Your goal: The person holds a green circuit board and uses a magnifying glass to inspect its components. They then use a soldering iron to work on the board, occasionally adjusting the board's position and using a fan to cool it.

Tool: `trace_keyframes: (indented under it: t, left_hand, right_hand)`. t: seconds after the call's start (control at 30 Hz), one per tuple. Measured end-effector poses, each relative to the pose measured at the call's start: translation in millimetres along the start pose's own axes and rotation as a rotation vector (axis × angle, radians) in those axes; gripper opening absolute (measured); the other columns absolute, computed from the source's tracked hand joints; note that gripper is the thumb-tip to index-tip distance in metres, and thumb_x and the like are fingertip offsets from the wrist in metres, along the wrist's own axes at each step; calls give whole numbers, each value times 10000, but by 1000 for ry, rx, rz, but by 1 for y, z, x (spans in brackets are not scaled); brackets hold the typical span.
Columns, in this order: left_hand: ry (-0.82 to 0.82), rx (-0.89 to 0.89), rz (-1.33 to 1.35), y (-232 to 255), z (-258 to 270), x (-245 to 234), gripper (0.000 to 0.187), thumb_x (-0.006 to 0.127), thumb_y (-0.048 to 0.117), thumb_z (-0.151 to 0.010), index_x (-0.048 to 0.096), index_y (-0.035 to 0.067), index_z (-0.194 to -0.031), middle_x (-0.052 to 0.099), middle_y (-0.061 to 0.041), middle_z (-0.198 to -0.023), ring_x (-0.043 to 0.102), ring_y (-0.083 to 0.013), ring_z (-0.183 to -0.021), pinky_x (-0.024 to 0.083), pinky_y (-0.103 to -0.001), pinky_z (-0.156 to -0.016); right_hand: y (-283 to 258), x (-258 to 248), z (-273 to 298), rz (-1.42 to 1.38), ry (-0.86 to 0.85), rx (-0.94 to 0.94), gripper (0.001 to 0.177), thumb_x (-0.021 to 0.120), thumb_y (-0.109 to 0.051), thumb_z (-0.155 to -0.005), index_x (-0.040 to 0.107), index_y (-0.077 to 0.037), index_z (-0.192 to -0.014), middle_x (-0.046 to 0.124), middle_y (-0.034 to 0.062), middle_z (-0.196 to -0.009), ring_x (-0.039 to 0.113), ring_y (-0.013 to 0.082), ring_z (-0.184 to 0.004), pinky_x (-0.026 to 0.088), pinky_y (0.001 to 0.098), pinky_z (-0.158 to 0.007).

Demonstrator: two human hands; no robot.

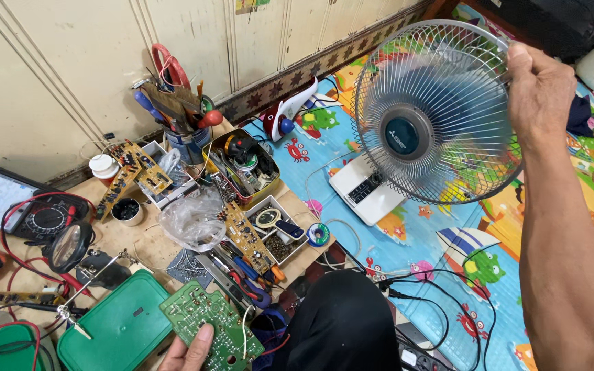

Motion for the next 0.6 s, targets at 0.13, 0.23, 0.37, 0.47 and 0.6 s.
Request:
trace_keyframes:
  t: [0.13,0.23,0.37,0.47,0.6]
  left_hand:
    - [-10,0,8,4,7,-2,518,701,59,-1002,711,20,-1519,779,-273,-1345,735,-400,-1217,558,-440,-1079]
    - [-3,4,41,-1,2,-5,509,708,50,-997,718,14,-1505,782,-266,-1332,736,-392,-1188,564,-440,-1051]
    - [-9,9,80,-11,-6,-3,493,721,35,-989,730,4,-1480,789,-253,-1309,739,-379,-1135,574,-439,-1000]
    - [-6,17,113,-15,-11,-6,482,729,24,-983,738,-2,-1464,793,-245,-1294,740,-369,-1101,582,-438,-966]
    - [-4,23,142,-16,-12,-10,471,738,14,-977,746,-9,-1447,797,-236,-1279,741,-360,-1066,589,-437,-932]
  right_hand:
    - [5,0,-13,-133,6,-74,351,626,-275,-1430,707,-61,-1163,605,68,-1078,543,283,-1022,409,545,-737]
    - [54,8,-28,-222,-20,53,438,640,-302,-1454,671,-120,-1056,514,-52,-952,483,103,-897,401,378,-784]
    - [49,-1,-26,-162,-21,39,464,642,-342,-1486,710,-115,-1087,572,-1,-955,486,139,-913,355,433,-780]
    - [36,2,-16,-241,-38,-14,498,632,-305,-1525,682,-46,-1103,495,23,-932,408,144,-893,319,464,-759]
    - [26,-2,-9,-182,-39,72,535,582,-302,-1481,555,-141,-972,392,-50,-897,329,92,-852,257,394,-709]
Point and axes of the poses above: each hand's wrist, its own z-axis away from the middle knuckle, its own x-axis out of the palm, y = z × x, the point moved 9 cm from there along -z, towards the middle knuckle
